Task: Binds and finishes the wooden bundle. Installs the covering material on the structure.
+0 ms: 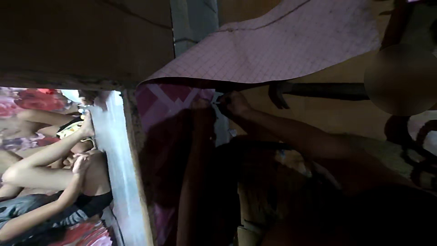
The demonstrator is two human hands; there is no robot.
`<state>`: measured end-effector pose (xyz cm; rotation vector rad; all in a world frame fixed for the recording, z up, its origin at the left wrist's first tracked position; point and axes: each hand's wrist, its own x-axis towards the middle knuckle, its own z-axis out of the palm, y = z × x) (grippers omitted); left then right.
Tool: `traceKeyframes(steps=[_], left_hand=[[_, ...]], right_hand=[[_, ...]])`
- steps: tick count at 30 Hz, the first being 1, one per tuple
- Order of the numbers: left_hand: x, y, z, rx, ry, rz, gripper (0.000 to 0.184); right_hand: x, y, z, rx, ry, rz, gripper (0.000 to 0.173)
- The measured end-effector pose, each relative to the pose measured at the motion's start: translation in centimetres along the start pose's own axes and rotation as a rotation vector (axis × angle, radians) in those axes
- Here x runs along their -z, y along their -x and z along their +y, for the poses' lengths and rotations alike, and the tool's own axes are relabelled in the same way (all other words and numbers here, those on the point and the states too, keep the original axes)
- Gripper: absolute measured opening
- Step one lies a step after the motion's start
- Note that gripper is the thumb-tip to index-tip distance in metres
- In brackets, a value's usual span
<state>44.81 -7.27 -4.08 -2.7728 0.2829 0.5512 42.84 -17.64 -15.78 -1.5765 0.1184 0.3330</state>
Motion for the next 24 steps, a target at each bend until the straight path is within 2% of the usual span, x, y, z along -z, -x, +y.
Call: traceKeyframes(steps=[4, 8, 12, 17, 24], left_hand=[[0.0, 0.7, -0.2, -0.055, 0.069, 0.059, 0.025], [0.1, 0.5, -0.3, -0.048, 0.085, 0.039, 0.025], [-0.4, 0.8, -1.0, -0.150, 0.063, 0.114, 0.025], [-0.8, 0.4, -1.0, -0.125, -0.004, 0.085, 0.026], [-1.2, 0.1, -1.3, -0.121, 0.057, 0.123, 0.023]], right_hand=[[0.0, -0.3, -0.8, 0.008, 0.051, -0.003, 0.022], [-0.2, -0.5, -1.3, 0.023, 0.058, -0.001, 0.020], [-0.5, -0.5, -1.8, 0.003, 0.073, -0.028, 0.019], [-0.7, -0.7, -2.1, -0.005, 0.094, -0.024, 0.020], [-1.5, -1.0, -2.0, 0.035, 0.140, 0.024, 0.022]])
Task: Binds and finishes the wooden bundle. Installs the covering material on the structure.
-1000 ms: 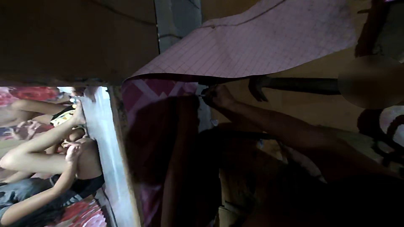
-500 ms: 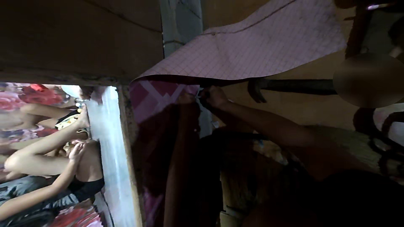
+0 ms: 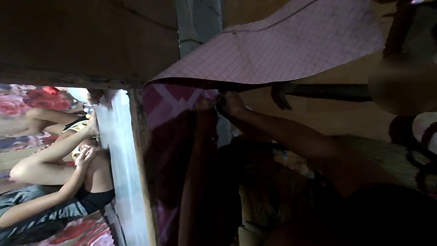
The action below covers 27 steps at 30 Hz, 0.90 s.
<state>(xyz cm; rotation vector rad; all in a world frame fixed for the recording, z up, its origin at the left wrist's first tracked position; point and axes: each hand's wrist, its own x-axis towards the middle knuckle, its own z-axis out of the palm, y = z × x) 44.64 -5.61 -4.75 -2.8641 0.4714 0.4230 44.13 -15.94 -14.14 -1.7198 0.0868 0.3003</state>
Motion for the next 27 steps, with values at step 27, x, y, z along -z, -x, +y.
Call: traceKeyframes(steps=[27], left_hand=[[-1.6, -0.3, 0.1, 0.033, -0.174, 0.053, 0.022]], right_hand=[[-1.7, -0.7, 0.1, 0.101, 0.121, 0.132, 0.020]])
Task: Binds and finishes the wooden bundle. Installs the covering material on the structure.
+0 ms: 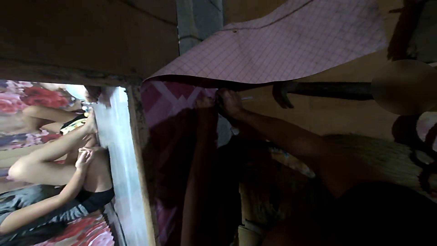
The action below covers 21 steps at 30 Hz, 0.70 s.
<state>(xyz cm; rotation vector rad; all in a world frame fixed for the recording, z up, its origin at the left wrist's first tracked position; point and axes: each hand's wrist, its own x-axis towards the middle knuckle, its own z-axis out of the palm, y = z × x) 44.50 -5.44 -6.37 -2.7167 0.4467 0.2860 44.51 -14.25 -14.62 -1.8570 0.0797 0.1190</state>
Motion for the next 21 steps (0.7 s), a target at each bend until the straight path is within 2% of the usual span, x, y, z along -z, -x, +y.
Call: traceKeyframes(steps=[4, 8, 10, 13, 15, 19, 21], left_hand=[[0.0, 0.2, 0.1, -0.016, 0.004, 0.021, 0.023], [1.1, 0.1, 0.8, 0.054, 0.041, -0.042, 0.023], [1.7, 0.1, 1.1, 0.084, 0.049, -0.074, 0.023], [2.8, -0.1, 1.9, 0.164, 0.032, -0.178, 0.027], [1.8, -0.3, 1.2, 0.140, 0.049, -0.149, 0.027], [0.3, 0.0, 0.4, 0.077, 0.038, -0.081, 0.027], [0.5, 0.4, 0.4, 0.065, 0.051, -0.111, 0.026]], right_hand=[[0.1, -0.2, 0.0, 0.050, 0.081, -0.032, 0.019], [1.1, -0.1, -0.9, 0.079, 0.166, -0.070, 0.017], [1.6, -0.2, -1.3, 0.017, 0.202, -0.121, 0.018], [2.8, -0.1, -0.9, -0.156, 0.158, -0.220, 0.030], [3.6, -0.2, 0.3, -0.229, 0.071, -0.231, 0.037], [3.8, 0.1, 2.4, -0.263, 0.026, -0.195, 0.046], [4.0, 0.1, 3.0, -0.277, -0.002, -0.209, 0.044]])
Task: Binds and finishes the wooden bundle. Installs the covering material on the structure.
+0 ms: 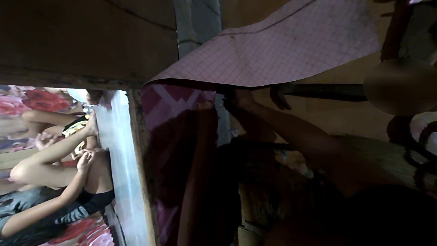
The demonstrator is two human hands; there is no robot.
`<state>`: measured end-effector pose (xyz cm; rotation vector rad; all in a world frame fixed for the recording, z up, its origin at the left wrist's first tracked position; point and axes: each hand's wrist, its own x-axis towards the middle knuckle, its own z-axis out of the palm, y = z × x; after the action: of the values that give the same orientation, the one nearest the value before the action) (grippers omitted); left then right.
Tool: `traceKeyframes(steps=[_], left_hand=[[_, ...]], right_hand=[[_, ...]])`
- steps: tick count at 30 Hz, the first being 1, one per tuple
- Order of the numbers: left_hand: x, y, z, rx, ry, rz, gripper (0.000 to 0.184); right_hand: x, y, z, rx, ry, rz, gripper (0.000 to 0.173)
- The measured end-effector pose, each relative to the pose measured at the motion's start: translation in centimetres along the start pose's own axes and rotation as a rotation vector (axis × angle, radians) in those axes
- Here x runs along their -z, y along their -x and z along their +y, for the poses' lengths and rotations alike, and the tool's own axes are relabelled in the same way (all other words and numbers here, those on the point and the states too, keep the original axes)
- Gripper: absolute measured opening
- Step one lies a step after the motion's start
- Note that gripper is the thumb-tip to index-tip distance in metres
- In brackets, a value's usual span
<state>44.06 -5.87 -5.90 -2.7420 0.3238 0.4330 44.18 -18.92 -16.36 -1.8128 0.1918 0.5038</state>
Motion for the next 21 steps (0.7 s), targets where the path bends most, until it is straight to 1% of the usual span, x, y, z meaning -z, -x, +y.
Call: traceKeyframes(steps=[1, 3, 5, 7, 8, 10, 11, 13, 14, 15, 16, 17, 18, 19, 20, 21], left_hand=[[0.1, 0.3, -0.1, -0.010, -0.001, -0.032, 0.025], [0.7, 1.4, -0.3, -0.053, -0.015, -0.163, 0.030], [0.2, 2.8, -1.2, -0.225, -0.195, -0.182, 0.037], [-1.1, 3.8, -2.7, -0.340, -0.308, -0.063, 0.045], [-1.6, 4.0, -3.5, -0.368, -0.342, -0.003, 0.049], [-2.4, 4.2, -4.7, -0.393, -0.359, 0.082, 0.059], [-2.7, 4.0, -4.9, -0.394, -0.366, 0.124, 0.059], [-2.7, 3.7, -4.2, -0.357, -0.367, 0.143, 0.059], [-2.3, 3.6, -3.6, -0.323, -0.368, 0.121, 0.057], [-1.4, 3.6, -2.6, -0.280, -0.369, 0.048, 0.054], [0.2, 3.6, -1.0, -0.220, -0.377, -0.089, 0.052], [1.4, 3.5, 0.0, -0.171, -0.369, -0.186, 0.052], [1.9, 3.3, 0.4, -0.150, -0.360, -0.224, 0.052], [1.3, 3.0, -0.2, -0.160, -0.323, -0.197, 0.051], [-0.7, 2.8, -1.8, -0.222, -0.251, -0.078, 0.051], [-4.6, 1.9, -4.3, -0.353, -0.132, 0.198, 0.048]], right_hand=[[0.1, 0.1, 0.2, -0.001, -0.027, -0.008, 0.041], [-0.1, 0.4, 0.3, 0.005, -0.082, -0.008, 0.035], [-0.1, 0.8, 0.2, 0.043, -0.119, -0.002, 0.030], [-0.3, 1.0, 0.2, 0.080, -0.124, 0.016, 0.027], [-0.4, 1.0, 0.3, 0.091, -0.123, 0.026, 0.027], [-0.6, 1.0, 0.3, 0.095, -0.148, 0.044, 0.028], [-0.6, 1.0, 0.2, 0.094, -0.166, 0.049, 0.027], [-0.1, 1.4, 0.0, 0.097, -0.205, 0.063, 0.027], [0.2, 1.6, 0.0, 0.097, -0.218, 0.072, 0.027], [0.5, 1.8, 0.2, 0.099, -0.241, 0.079, 0.028], [0.8, 2.1, 0.4, 0.099, -0.272, 0.085, 0.028], [1.2, 2.4, 0.6, 0.087, -0.294, 0.086, 0.029], [1.5, 2.6, 0.8, 0.076, -0.304, 0.089, 0.030], [1.6, 2.7, 1.1, 0.074, -0.310, 0.101, 0.030], [1.7, 2.7, 1.4, 0.077, -0.316, 0.112, 0.030], [1.7, 2.7, 1.6, 0.088, -0.315, 0.134, 0.029]])
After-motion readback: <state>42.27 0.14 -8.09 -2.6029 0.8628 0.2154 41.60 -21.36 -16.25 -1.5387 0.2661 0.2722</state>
